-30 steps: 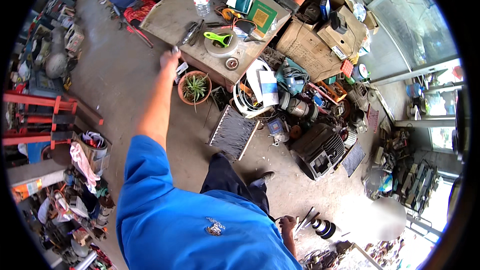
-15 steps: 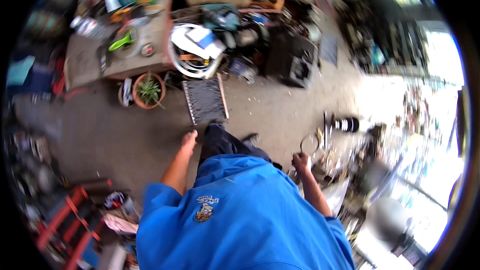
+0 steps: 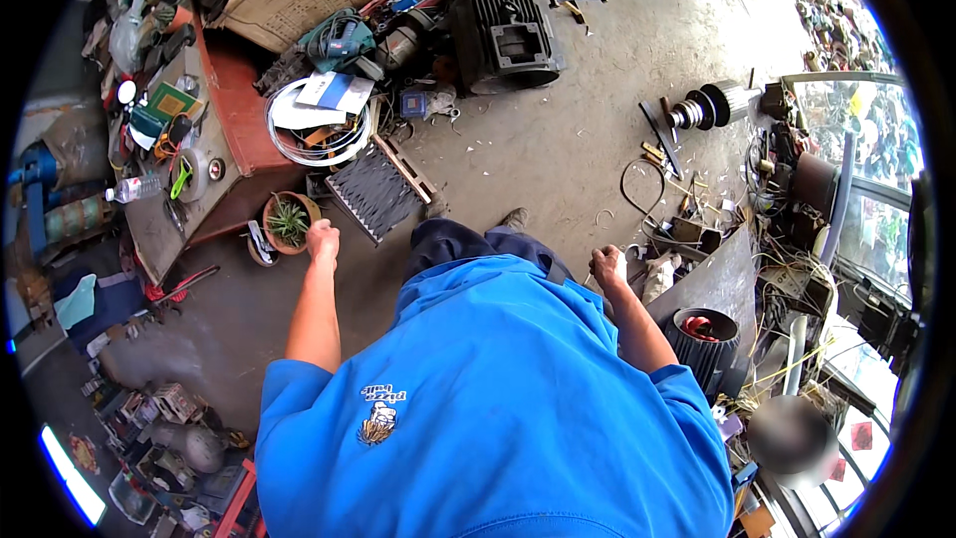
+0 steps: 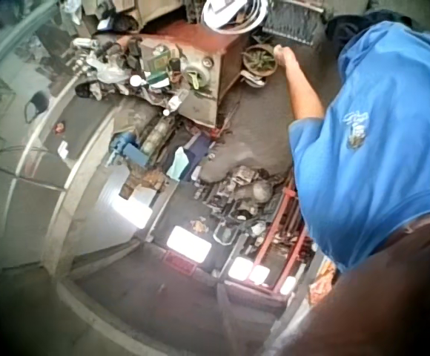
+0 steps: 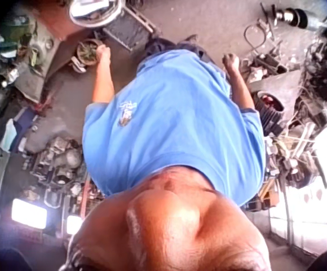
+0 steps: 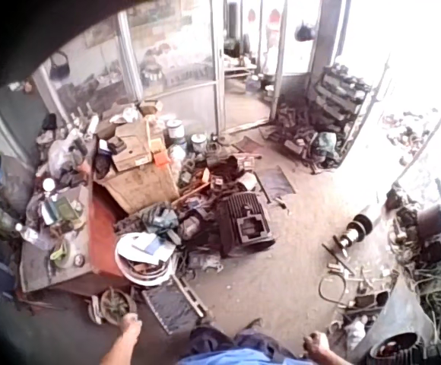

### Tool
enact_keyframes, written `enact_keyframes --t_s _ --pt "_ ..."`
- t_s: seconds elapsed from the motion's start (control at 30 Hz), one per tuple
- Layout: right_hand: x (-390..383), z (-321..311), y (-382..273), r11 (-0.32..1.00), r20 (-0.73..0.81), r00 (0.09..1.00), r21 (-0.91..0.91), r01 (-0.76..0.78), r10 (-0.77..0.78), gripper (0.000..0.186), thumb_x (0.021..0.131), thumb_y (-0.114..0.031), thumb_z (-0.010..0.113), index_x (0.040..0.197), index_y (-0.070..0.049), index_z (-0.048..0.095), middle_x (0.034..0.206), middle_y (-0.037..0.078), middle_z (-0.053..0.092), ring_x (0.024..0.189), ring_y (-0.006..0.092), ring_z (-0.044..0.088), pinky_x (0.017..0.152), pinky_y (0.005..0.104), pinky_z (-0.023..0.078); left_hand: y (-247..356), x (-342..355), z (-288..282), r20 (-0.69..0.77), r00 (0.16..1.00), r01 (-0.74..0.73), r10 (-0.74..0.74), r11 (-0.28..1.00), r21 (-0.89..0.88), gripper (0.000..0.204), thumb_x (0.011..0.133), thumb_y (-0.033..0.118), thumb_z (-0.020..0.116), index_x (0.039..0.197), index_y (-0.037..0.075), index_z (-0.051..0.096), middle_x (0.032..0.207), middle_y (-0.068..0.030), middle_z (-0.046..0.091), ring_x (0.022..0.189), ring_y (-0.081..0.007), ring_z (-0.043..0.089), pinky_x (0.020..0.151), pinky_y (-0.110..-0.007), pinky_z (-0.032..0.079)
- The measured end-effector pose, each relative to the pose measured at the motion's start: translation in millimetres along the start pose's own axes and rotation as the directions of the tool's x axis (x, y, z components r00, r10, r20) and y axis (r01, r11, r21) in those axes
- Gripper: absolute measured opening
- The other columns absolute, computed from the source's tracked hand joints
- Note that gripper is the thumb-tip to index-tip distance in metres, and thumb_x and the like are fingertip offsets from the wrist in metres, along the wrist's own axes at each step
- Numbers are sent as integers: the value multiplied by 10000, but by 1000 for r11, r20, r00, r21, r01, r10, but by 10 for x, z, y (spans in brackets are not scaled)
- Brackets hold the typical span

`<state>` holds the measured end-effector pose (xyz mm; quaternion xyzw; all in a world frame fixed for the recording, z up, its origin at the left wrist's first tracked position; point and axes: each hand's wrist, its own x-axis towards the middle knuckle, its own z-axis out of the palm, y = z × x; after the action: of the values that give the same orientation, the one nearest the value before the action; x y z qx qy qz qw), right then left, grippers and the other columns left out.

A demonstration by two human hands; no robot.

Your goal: The person picks up a small white cylindrical object and a metal electrical component, then squats to connect wires to the component. After testing, the person stands, walks to a red cart, places the component on a table, and uses pliers to strip wire ends.

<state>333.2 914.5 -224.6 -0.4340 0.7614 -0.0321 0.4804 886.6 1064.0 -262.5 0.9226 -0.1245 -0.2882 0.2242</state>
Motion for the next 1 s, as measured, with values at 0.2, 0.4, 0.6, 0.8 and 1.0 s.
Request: enact_keyframes --t_s 0.2,0.4,0.6,0.8,1.0 --pt "303 -396 612 990 -68 995 128 -57 66 264 824 -218 601 729 27 574 568 80 564 469 149 527 444 293 422 809 -617 582 -126 970 -206 209 978 36 243 722 26 593 959 19 646 891 -117 663 807 -204 639 744 -310 498" --pt "705 -702 1405 984 -215 971 164 -71 106 209 777 -101 553 922 36 616 637 83 595 539 157 570 512 274 460 1120 -1247 1213 143 982 -107 119 990 -94 148 773 79 629 901 10 657 744 -96 655 638 -178 636 609 -306 514" --pt "613 -836 1285 928 -195 944 319 -194 265 220 789 -134 571 916 40 617 622 76 586 513 152 556 469 268 441 1085 -1062 1388 331 943 -81 25 984 158 145 786 138 569 818 58 686 740 -115 665 621 -195 653 632 -331 514" --pt "550 -822 1361 983 -305 944 165 -81 129 221 761 -86 574 923 60 611 736 130 616 585 162 588 535 273 476 1257 -692 1808 436 898 -99 -60 938 333 204 779 143 519 852 89 701 829 -141 672 788 -276 660 720 -381 509" --pt "475 -1183 865 954 -250 936 233 -188 246 215 785 -151 574 883 33 626 622 104 595 512 158 558 482 301 455 2333 -485 2513 669 719 -347 189 932 109 181 724 49 505 690 75 681 686 -110 657 636 -212 633 614 -333 501"
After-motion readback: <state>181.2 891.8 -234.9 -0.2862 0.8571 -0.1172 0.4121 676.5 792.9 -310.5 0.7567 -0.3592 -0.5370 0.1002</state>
